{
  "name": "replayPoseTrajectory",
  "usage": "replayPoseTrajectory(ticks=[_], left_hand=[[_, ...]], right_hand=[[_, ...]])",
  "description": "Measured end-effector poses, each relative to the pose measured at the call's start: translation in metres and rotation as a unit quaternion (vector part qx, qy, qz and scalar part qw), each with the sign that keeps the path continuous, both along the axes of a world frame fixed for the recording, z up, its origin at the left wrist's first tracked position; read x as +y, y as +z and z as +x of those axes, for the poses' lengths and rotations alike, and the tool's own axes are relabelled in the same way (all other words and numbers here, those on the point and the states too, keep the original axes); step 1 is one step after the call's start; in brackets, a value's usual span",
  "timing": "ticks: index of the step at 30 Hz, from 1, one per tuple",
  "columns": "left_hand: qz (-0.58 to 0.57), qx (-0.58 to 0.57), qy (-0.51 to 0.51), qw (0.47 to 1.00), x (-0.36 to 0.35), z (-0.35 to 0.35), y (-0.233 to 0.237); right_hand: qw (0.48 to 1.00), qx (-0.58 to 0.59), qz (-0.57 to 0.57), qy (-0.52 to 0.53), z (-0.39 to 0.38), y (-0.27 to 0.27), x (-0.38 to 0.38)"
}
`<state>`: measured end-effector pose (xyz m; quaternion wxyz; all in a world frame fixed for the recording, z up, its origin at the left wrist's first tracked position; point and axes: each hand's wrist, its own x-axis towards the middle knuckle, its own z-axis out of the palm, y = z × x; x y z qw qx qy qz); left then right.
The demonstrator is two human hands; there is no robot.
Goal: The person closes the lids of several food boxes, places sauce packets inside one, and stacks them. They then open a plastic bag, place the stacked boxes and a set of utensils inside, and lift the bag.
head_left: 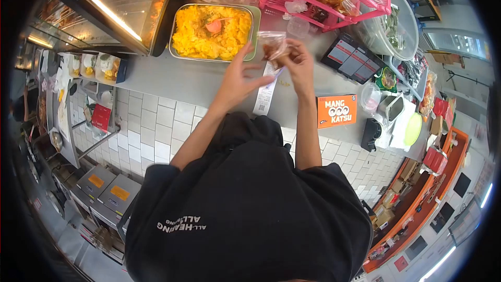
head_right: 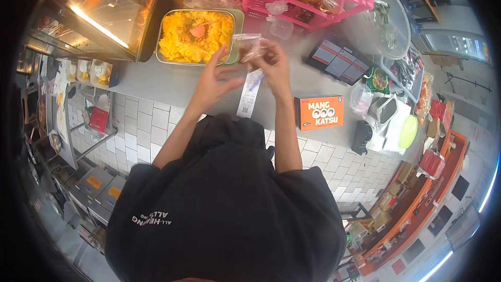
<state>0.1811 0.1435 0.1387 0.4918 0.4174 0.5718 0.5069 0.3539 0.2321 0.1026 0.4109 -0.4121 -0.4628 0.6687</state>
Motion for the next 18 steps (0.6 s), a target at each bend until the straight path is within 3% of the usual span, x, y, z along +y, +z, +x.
replayPoseTrajectory(ticks=[1, 3, 5, 7, 8, 9, 10, 11, 12, 13, 14, 15, 17, 18], left_hand=[[0.002, 0.000, 0.004, 1.000, 0.006, 0.004, -0.003], [-0.057, -0.230, 0.065, 0.969, 0.016, 0.010, -0.015], [-0.027, -0.218, 0.091, 0.971, 0.007, 0.006, -0.023], [0.014, -0.186, 0.129, 0.974, -0.012, -0.003, -0.043], [0.016, -0.185, 0.137, 0.973, -0.026, -0.008, -0.046], [0.002, -0.169, 0.135, 0.976, -0.039, -0.014, -0.048], [-0.011, -0.149, 0.138, 0.979, -0.052, -0.019, -0.049], [-0.006, -0.141, 0.163, 0.976, -0.066, -0.021, -0.050], [-0.015, -0.137, 0.197, 0.971, -0.082, -0.027, -0.048], [-0.021, -0.127, 0.236, 0.963, -0.097, -0.038, -0.047], [-0.009, -0.127, 0.254, 0.959, -0.113, -0.048, -0.047], [-0.006, -0.108, 0.288, 0.952, -0.130, -0.060, -0.045], [-0.063, -0.221, 0.359, 0.904, -0.157, -0.081, -0.040], [-0.072, -0.198, 0.411, 0.887, -0.171, -0.095, -0.043]], right_hand=[[1.000, 0.000, 0.002, 0.004, -0.002, 0.012, -0.005], [0.984, -0.028, 0.083, 0.152, -0.004, 0.031, -0.007], [0.987, -0.019, 0.101, 0.124, 0.015, 0.003, 0.026], [0.946, -0.213, 0.232, -0.078, 0.029, -0.050, 0.077], [0.889, -0.358, 0.267, -0.106, 0.036, -0.080, 0.110], [0.810, -0.488, 0.299, -0.129, 0.042, -0.107, 0.140], [0.577, -0.705, 0.409, -0.060, 0.049, -0.124, 0.159], [0.276, -0.832, 0.481, 0.008, 0.057, -0.142, 0.182], [0.306, -0.794, 0.524, -0.036, 0.070, -0.173, 0.218], [0.360, -0.724, 0.584, -0.071, 0.062, -0.137, 0.221], [0.483, -0.644, 0.585, -0.097, 0.064, -0.144, 0.250], [0.502, -0.615, 0.602, -0.087, 0.063, -0.147, 0.264], [0.579, -0.660, 0.472, -0.077, 0.065, -0.142, 0.268], [0.616, -0.649, 0.438, -0.083, 0.058, -0.135, 0.258]])
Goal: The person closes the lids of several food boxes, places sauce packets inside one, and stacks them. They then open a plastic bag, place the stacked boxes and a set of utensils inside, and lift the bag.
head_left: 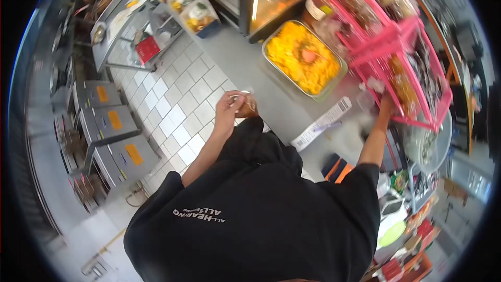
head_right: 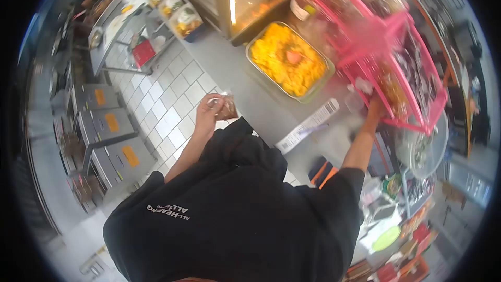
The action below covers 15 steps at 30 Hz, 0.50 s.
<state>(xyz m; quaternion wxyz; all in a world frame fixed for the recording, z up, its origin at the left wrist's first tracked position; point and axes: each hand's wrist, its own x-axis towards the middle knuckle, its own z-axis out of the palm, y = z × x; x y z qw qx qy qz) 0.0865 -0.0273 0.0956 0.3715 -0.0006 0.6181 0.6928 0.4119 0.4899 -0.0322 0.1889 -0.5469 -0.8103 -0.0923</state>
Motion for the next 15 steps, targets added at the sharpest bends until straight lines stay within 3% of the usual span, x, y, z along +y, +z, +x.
replayPoseTrajectory(ticks=[1, 3, 5, 7, 9, 11, 13, 15], left_hand=[[0.005, 0.005, 0.017, 1.000, -0.011, -0.016, -0.006], [-0.032, 0.149, 0.137, 0.979, -0.024, -0.055, -0.020], [-0.113, 0.313, 0.152, 0.931, -0.028, -0.101, -0.012], [-0.106, 0.333, 0.209, 0.913, -0.019, -0.159, -0.018], [-0.069, 0.410, 0.217, 0.883, 0.002, -0.217, -0.010], [-0.081, 0.436, 0.202, 0.873, 0.027, -0.279, -0.021], [-0.087, 0.463, 0.182, 0.863, 0.047, -0.322, -0.037], [-0.150, 0.506, 0.145, 0.837, 0.063, -0.358, -0.054]], right_hand=[[0.999, 0.032, -0.030, -0.020, -0.002, 0.009, -0.006], [0.994, 0.013, -0.094, -0.049, 0.002, 0.017, -0.027], [0.982, 0.185, 0.009, -0.031, 0.016, -0.015, -0.031], [0.946, 0.320, 0.019, -0.044, -0.007, 0.015, -0.078], [0.904, 0.423, 0.027, -0.066, -0.026, 0.022, -0.119], [0.882, 0.472, -0.013, -0.008, -0.045, 0.029, -0.163], [0.904, 0.418, -0.063, -0.062, -0.094, 0.083, -0.224], [0.896, 0.439, -0.064, -0.009, -0.119, 0.084, -0.266]])
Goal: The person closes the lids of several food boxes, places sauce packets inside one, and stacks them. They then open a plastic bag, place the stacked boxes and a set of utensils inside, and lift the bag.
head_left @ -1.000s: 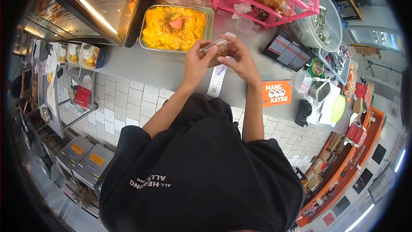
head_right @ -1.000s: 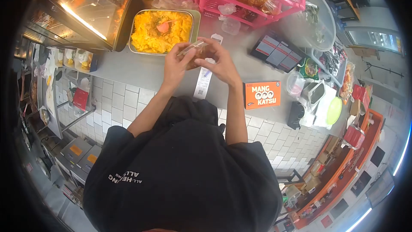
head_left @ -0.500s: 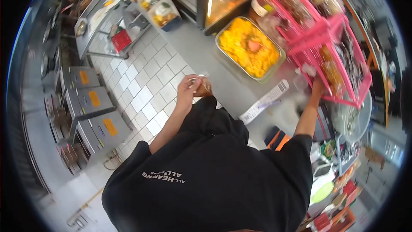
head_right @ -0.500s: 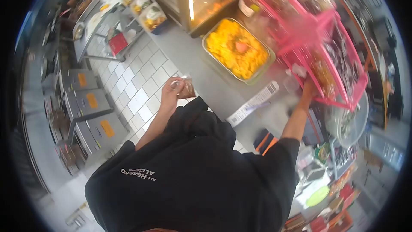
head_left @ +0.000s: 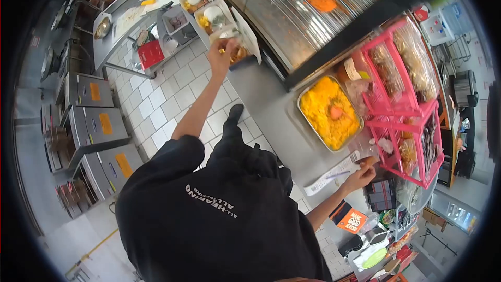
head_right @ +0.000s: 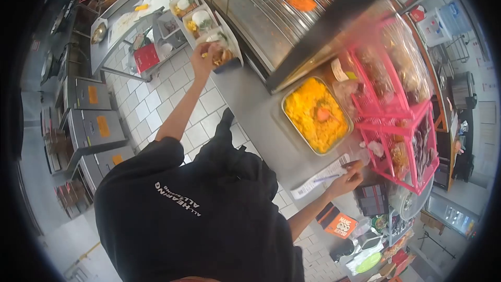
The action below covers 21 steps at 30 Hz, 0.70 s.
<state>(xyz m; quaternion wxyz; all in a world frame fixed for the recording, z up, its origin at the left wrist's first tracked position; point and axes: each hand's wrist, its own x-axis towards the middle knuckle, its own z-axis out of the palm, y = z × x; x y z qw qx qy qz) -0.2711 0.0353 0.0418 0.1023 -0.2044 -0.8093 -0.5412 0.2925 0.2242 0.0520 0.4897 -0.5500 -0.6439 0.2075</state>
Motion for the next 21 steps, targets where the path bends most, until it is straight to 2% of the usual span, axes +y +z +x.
replayPoseTrajectory(ticks=[1, 3, 4, 6, 7, 8, 9, 10, 11, 12, 13, 15, 16, 18, 20, 21], left_hand=[[0.004, -0.002, -0.002, 1.000, 0.003, -0.015, -0.006], [0.140, -0.081, -0.015, 0.987, 0.001, -0.036, -0.015], [0.143, -0.087, -0.015, 0.986, 0.002, -0.053, -0.015], [0.185, -0.121, -0.039, 0.974, 0.001, -0.090, -0.009], [0.181, -0.128, -0.039, 0.974, -0.003, -0.109, -0.006], [0.090, -0.130, -0.078, 0.984, -0.006, -0.131, -0.002], [0.002, -0.127, -0.117, 0.985, -0.008, -0.149, 0.000], [0.005, -0.127, -0.117, 0.985, -0.013, -0.161, -0.006], [0.008, -0.060, -0.077, 0.995, -0.021, -0.168, -0.019], [0.008, 0.004, -0.035, 0.999, -0.031, -0.172, -0.029], [0.010, 0.004, -0.033, 0.999, -0.042, -0.172, -0.031], [-0.026, -0.133, -0.051, 0.989, -0.065, -0.162, -0.035], [-0.029, -0.138, -0.052, 0.989, -0.073, -0.158, -0.038], [-0.021, -0.242, -0.134, 0.961, -0.080, -0.154, -0.042], [-0.017, -0.258, -0.163, 0.952, -0.076, -0.144, -0.045], [-0.009, -0.270, -0.185, 0.945, -0.074, -0.141, -0.048]], right_hand=[[1.000, -0.002, 0.004, -0.002, -0.034, 0.013, -0.020], [0.977, 0.171, -0.098, 0.079, -0.105, 0.055, -0.068], [0.985, 0.114, -0.099, 0.088, -0.134, 0.064, -0.080], [0.958, 0.132, -0.195, 0.166, -0.207, 0.086, -0.100], [0.946, 0.093, -0.202, 0.238, -0.243, 0.093, -0.106], [0.927, 0.053, -0.210, 0.307, -0.284, 0.101, -0.109], [0.908, 0.075, -0.218, 0.351, -0.334, 0.114, -0.114], [0.870, 0.126, -0.248, 0.406, -0.377, 0.109, -0.113], [0.845, 0.132, -0.255, 0.451, -0.424, 0.113, -0.112], [0.834, 0.126, -0.247, 0.477, -0.469, 0.107, -0.108], [0.830, 0.126, -0.237, 0.489, -0.514, 0.100, -0.104], [0.785, 0.213, -0.280, 0.510, -0.593, 0.095, -0.099], [0.765, 0.256, -0.300, 0.509, -0.621, 0.100, -0.101], [0.782, 0.223, -0.298, 0.500, -0.643, 0.090, -0.103], [0.804, 0.193, -0.295, 0.480, -0.635, 0.069, -0.107], [0.835, 0.078, -0.271, 0.473, -0.618, 0.042, -0.108]])
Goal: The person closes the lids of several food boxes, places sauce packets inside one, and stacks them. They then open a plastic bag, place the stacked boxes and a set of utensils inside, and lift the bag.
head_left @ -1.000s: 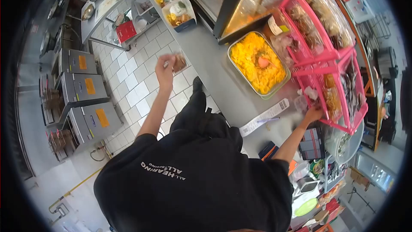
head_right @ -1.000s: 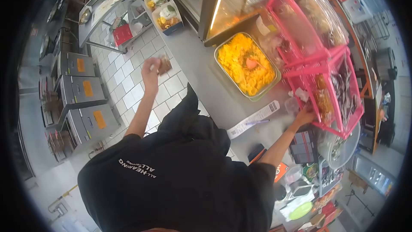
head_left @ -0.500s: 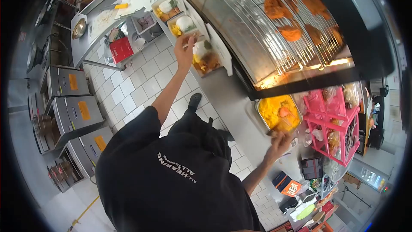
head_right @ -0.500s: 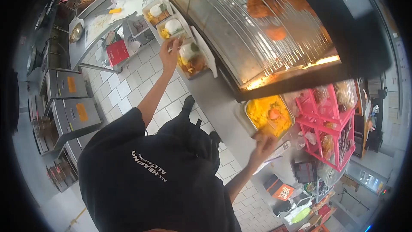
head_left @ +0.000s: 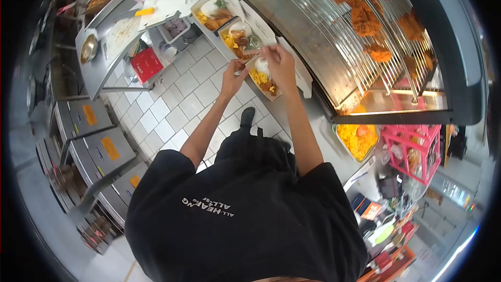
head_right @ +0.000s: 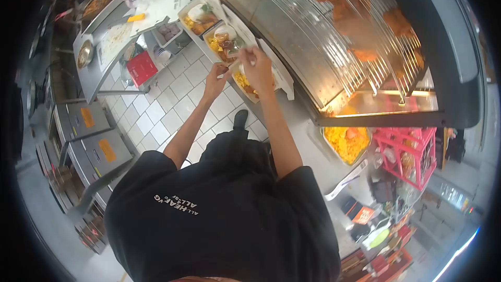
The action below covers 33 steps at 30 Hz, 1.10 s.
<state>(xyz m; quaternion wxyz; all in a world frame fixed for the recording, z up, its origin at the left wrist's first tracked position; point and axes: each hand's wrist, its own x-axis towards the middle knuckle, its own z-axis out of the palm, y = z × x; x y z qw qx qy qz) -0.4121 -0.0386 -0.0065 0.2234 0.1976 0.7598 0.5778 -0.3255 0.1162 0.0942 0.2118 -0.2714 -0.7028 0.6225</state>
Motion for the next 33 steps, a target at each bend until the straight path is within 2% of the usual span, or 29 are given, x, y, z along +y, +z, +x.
replayPoseTrajectory(ticks=[1, 2, 3, 4, 7, 8, 9, 10, 11, 13, 14, 15, 16, 17, 19, 21, 22, 24, 25, 27, 28, 31, 32, 33], left_hand=[[-0.003, -0.005, -0.018, 1.000, 0.002, 0.002, -0.008], [0.009, 0.006, 0.011, 1.000, 0.003, 0.005, -0.020], [0.023, 0.017, 0.041, 0.999, 0.007, 0.007, -0.027], [0.021, 0.011, 0.023, 0.999, 0.009, 0.010, -0.029], [0.078, -0.011, 0.023, 0.997, 0.010, 0.015, -0.036], [0.062, 0.038, -0.003, 0.997, 0.009, 0.015, -0.043], [0.049, 0.087, -0.028, 0.995, 0.009, 0.019, -0.048], [0.045, 0.069, -0.039, 0.996, 0.011, 0.030, -0.028], [0.045, 0.064, -0.052, 0.996, 0.011, 0.038, -0.023], [0.006, 0.093, -0.124, 0.988, 0.012, 0.051, -0.022], [0.004, 0.091, -0.133, 0.987, 0.012, 0.059, -0.023], [-0.008, 0.059, -0.148, 0.987, 0.011, 0.069, -0.027], [-0.020, 0.027, -0.161, 0.986, 0.011, 0.079, -0.031], [-0.020, 0.027, -0.170, 0.985, 0.014, 0.089, -0.034], [-0.081, -0.026, -0.272, 0.958, 0.018, 0.115, -0.039], [-0.046, -0.068, -0.301, 0.950, 0.025, 0.144, -0.024], [-0.031, -0.072, -0.337, 0.938, 0.030, 0.155, -0.025], [-0.042, -0.056, -0.403, 0.913, 0.040, 0.173, -0.025], [-0.043, -0.057, -0.409, 0.910, 0.047, 0.180, -0.021], [-0.174, -0.036, -0.421, 0.890, 0.060, 0.191, -0.016], [-0.173, -0.032, -0.424, 0.888, 0.062, 0.195, -0.015], [-0.138, -0.005, -0.376, 0.916, 0.067, 0.203, -0.005], [-0.018, 0.107, -0.271, 0.957, 0.071, 0.205, 0.001], [0.104, 0.214, -0.153, 0.959, 0.077, 0.206, 0.009]], right_hand=[[0.993, -0.092, 0.077, 0.007, 0.020, -0.026, -0.005], [0.992, -0.099, 0.072, -0.011, 0.043, -0.049, -0.017], [0.984, -0.118, 0.108, -0.083, 0.068, -0.069, -0.031], [0.968, -0.137, 0.143, -0.154, 0.089, -0.079, -0.042], [0.933, -0.233, 0.099, -0.257, 0.127, -0.078, -0.066], [0.927, -0.240, 0.092, -0.272, 0.134, -0.089, -0.068], [0.937, -0.180, 0.069, -0.293, 0.140, -0.112, -0.067], [0.942, -0.118, 0.049, -0.312, 0.145, -0.123, -0.064], [0.937, -0.122, 0.047, -0.324, 0.155, -0.132, -0.060], [0.954, -0.170, -0.100, -0.224, 0.178, -0.141, -0.051], [0.952, -0.171, -0.104, -0.233, 0.193, -0.143, -0.051], [0.954, -0.188, -0.044, -0.231, 0.214, -0.149, -0.053], [0.952, -0.205, 0.017, -0.227, 0.230, -0.140, -0.054], [0.947, -0.218, -0.018, -0.237, 0.252, -0.127, -0.057], [0.938, -0.233, -0.054, -0.251, 0.293, -0.093, -0.064], [0.924, -0.236, -0.142, -0.264, 0.333, -0.083, -0.068], [0.922, -0.238, -0.143, -0.269, 0.347, -0.078, -0.066], [0.864, -0.210, -0.290, -0.353, 0.373, -0.070, -0.063], [0.862, -0.209, -0.291, -0.359, 0.385, -0.080, -0.063], [0.891, -0.249, -0.203, -0.322, 0.399, -0.096, -0.055], [0.890, -0.245, -0.203, -0.325, 0.405, -0.099, -0.052], [0.854, -0.362, -0.053, -0.371, 0.406, -0.099, -0.045], [0.855, -0.358, -0.053, -0.372, 0.401, -0.095, -0.043], [0.843, -0.265, 0.085, -0.460, 0.388, -0.072, -0.036]])
